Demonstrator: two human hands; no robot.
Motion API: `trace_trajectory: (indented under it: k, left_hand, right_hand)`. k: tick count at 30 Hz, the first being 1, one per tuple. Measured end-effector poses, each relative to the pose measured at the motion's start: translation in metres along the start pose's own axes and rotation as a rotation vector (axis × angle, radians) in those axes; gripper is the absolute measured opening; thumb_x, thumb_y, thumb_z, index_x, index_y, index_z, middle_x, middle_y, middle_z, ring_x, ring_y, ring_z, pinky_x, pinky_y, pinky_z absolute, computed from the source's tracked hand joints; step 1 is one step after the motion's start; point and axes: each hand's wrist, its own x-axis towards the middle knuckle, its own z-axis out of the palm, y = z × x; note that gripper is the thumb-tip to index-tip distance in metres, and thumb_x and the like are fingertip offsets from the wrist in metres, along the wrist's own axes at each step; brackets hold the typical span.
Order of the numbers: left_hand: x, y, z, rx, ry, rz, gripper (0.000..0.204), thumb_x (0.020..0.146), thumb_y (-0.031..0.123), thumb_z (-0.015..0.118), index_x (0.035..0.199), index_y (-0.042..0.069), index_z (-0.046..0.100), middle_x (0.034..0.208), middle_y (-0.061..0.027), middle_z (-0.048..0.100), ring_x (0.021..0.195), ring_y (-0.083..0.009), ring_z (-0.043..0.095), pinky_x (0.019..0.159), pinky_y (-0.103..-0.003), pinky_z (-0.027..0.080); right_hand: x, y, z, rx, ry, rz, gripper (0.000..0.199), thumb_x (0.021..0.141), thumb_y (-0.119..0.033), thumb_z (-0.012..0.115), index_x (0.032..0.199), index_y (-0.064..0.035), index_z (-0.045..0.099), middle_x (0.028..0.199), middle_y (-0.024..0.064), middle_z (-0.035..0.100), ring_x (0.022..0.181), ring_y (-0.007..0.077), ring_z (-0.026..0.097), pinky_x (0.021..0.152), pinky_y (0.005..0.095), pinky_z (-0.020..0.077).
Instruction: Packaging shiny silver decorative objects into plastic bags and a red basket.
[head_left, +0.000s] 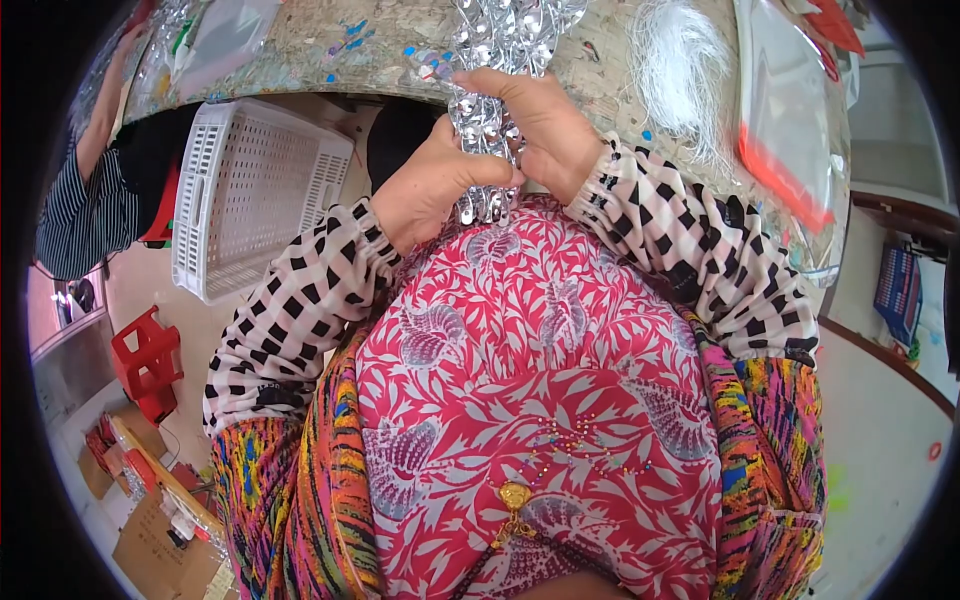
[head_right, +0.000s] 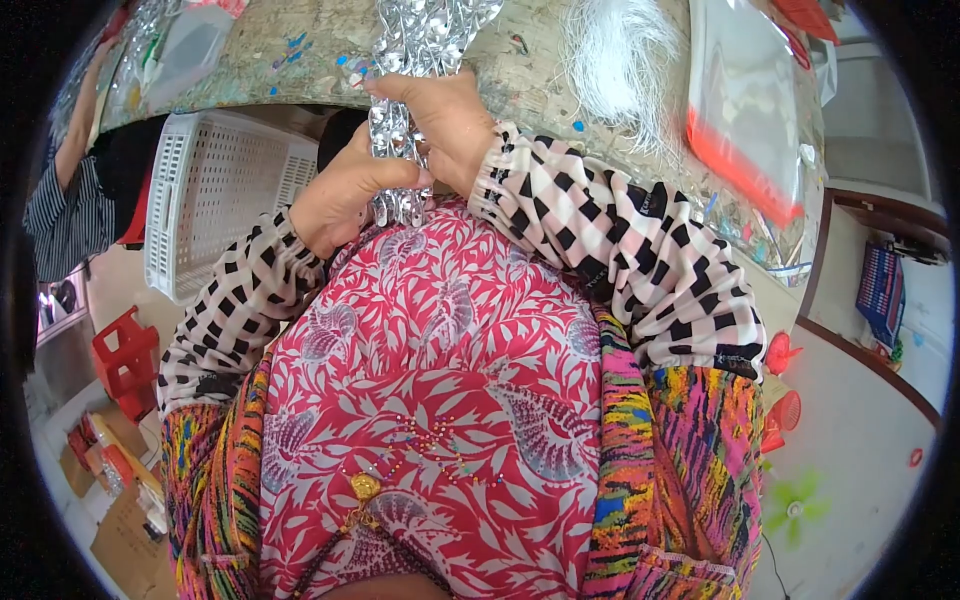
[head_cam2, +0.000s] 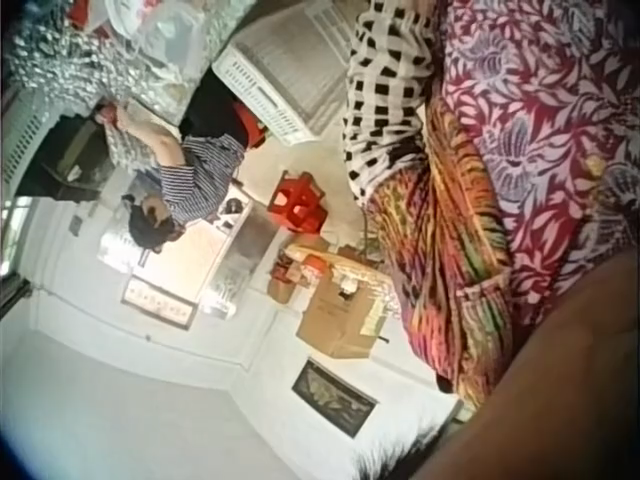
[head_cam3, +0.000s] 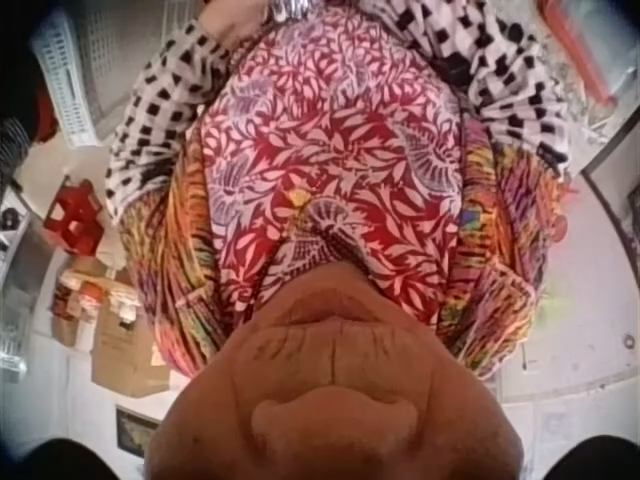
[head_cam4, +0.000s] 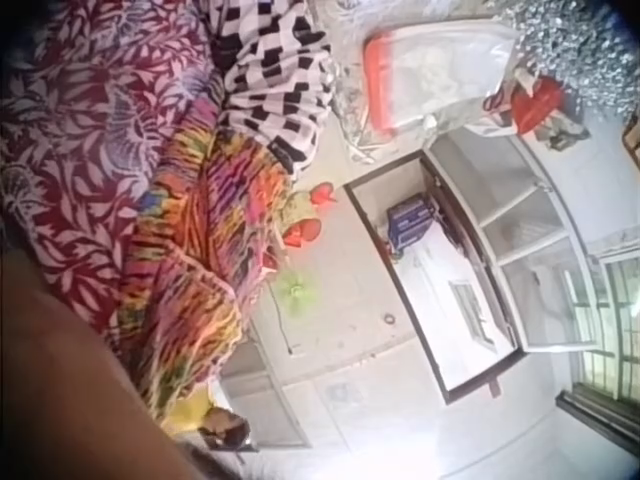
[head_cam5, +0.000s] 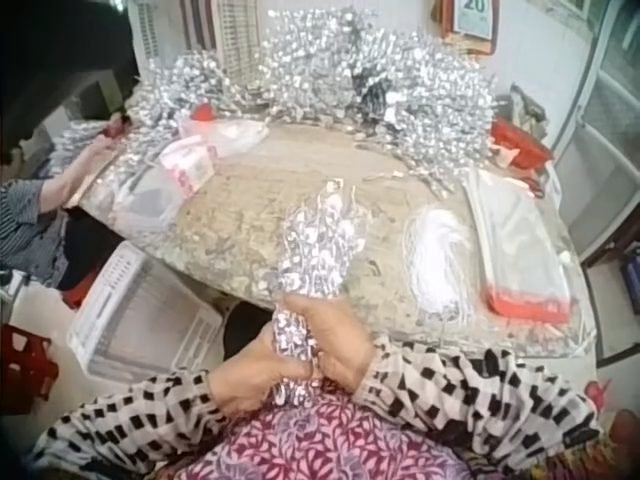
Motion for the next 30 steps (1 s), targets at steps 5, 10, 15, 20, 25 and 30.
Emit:
trace_trajectory:
  k: [5, 10, 15, 20, 25, 30]
  left_hand:
    - [-0.002, 0.012, -0.001, -0.014, -0.047, -0.034, 0.058, 0.067, -0.004, 0.065, 0.119, 0.001, 0.04, 0.095, -0.0087, 0.059, 0.084, -0.0186, 0.061, 0.074, -0.032, 0.053]
    - [0.002, 0.016, -0.01, 0.018, -0.084, -0.016, 0.059, 0.068, -0.004, 0.064, 0.121, 0.002, 0.04, 0.097, -0.0075, 0.057, 0.086, -0.0168, 0.06, 0.071, -0.032, 0.053]
    - [-0.004, 0.019, -0.005, -0.024, -0.026, -0.035, 0.056, 0.068, -0.003, 0.065, 0.12, 0.002, 0.044, 0.096, -0.0062, 0.058, 0.084, -0.0152, 0.06, 0.073, -0.03, 0.051]
    - [-0.005, 0.026, -0.016, 0.0, -0.059, -0.014, 0.053, 0.068, -0.002, 0.066, 0.118, 0.003, 0.048, 0.094, -0.0049, 0.059, 0.084, -0.0139, 0.06, 0.074, -0.028, 0.05]
    - [-0.011, 0.032, -0.013, -0.049, -0.049, 0.004, 0.042, 0.072, 0.0, 0.066, 0.112, 0.002, 0.056, 0.095, -0.0041, 0.062, 0.085, -0.0136, 0.061, 0.073, -0.028, 0.05]
    - [-0.005, 0.028, -0.03, -0.049, -0.139, -0.178, 0.021, 0.076, 0.005, 0.069, 0.096, 0.003, 0.066, 0.087, -0.004, 0.065, 0.081, -0.0118, 0.062, 0.072, -0.026, 0.049]
  right_hand:
    - [-0.001, -0.01, -0.002, -0.084, -0.036, -0.028, 0.02, 0.084, -0.013, 0.065, 0.099, -0.0009, 0.06, 0.083, 0.0065, 0.064, 0.068, 0.0154, 0.063, 0.06, 0.0293, 0.0523]
    - [-0.008, -0.023, -0.014, -0.152, -0.14, 0.114, 0.027, 0.088, -0.025, 0.061, 0.106, -0.0034, 0.059, 0.091, 0.0047, 0.064, 0.081, 0.0127, 0.06, 0.072, 0.0278, 0.0489]
    - [-0.016, -0.013, -0.007, -0.071, -0.179, 0.112, 0.028, 0.09, -0.025, 0.058, 0.108, -0.003, 0.057, 0.094, 0.0057, 0.064, 0.082, 0.0122, 0.059, 0.074, 0.0284, 0.0477]
    - [-0.044, -0.021, -0.027, -0.649, 0.088, -0.294, 0.046, 0.086, -0.022, 0.063, 0.122, 0.0002, 0.047, 0.112, 0.0115, 0.056, 0.099, 0.0209, 0.055, 0.087, 0.0342, 0.0442]
    - [-0.037, -0.056, -0.022, -1.977, -0.513, -1.132, 0.074, 0.069, -0.009, 0.066, 0.137, -0.0109, 0.035, 0.14, 0.0149, 0.035, 0.131, 0.0312, 0.033, 0.108, 0.0464, 0.0267]
    - [0.019, -0.061, 0.007, -2.022, -0.903, -1.476, 0.052, 0.085, -0.017, 0.046, 0.136, -0.0116, 0.038, 0.138, 0.0119, 0.039, 0.133, 0.0252, 0.034, 0.111, 0.0424, 0.0257]
